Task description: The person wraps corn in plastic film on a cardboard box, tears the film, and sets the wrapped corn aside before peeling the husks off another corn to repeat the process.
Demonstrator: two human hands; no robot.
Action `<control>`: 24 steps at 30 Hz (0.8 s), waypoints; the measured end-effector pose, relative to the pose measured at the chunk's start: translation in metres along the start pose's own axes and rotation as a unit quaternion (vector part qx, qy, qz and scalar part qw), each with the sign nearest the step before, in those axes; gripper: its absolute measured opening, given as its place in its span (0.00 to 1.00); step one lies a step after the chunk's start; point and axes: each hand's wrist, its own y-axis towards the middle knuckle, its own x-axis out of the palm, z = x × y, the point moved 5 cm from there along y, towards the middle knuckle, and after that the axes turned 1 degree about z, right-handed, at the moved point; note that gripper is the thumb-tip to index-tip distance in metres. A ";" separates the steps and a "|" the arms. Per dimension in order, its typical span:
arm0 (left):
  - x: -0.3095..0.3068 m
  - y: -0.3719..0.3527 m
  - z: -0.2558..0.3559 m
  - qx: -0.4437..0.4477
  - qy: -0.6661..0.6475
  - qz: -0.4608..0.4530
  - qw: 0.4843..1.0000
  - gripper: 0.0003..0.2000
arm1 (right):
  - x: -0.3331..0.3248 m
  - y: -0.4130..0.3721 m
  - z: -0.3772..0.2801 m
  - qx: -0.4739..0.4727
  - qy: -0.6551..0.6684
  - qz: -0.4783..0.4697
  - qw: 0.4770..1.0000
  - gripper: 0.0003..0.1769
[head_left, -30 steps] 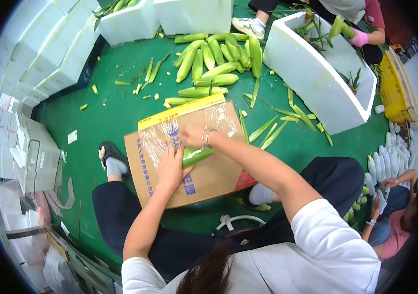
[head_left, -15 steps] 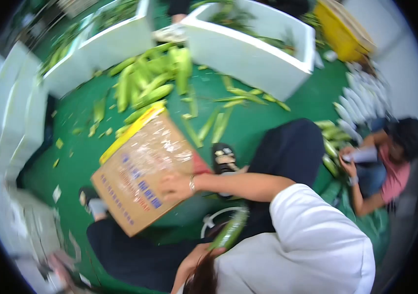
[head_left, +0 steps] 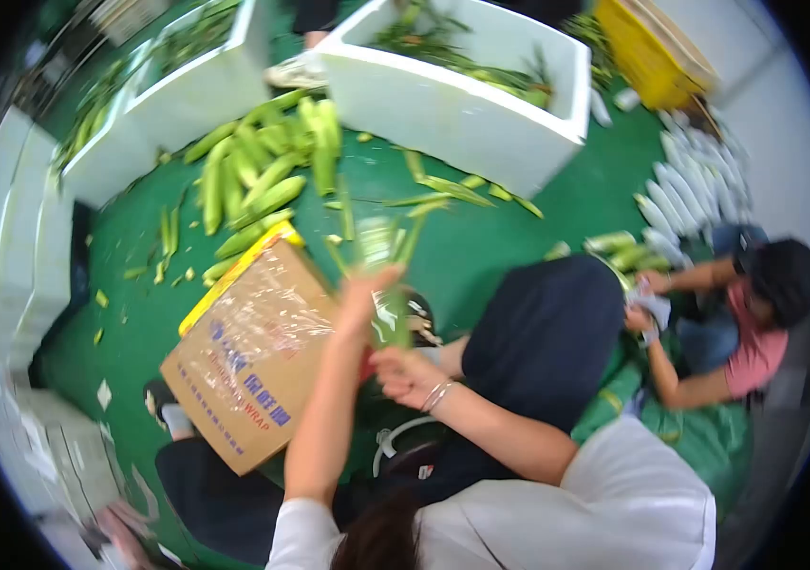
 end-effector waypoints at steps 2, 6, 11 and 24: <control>0.053 0.033 -0.030 -0.055 0.058 -0.164 0.983 0.33 | -0.037 0.040 -0.045 -0.160 0.161 0.065 0.972 0.08; 0.034 0.061 -0.030 0.104 0.177 -0.150 0.967 0.24 | -0.168 0.097 -0.191 -0.390 0.276 0.321 0.818 0.15; -0.137 -0.031 0.003 0.148 0.063 0.130 0.978 0.11 | -0.231 0.057 -0.272 -0.529 0.343 0.483 0.607 0.25; -0.272 -0.197 -0.100 -0.079 0.284 0.520 0.802 0.28 | 0.050 0.469 -0.343 -0.383 -0.676 0.299 0.554 0.48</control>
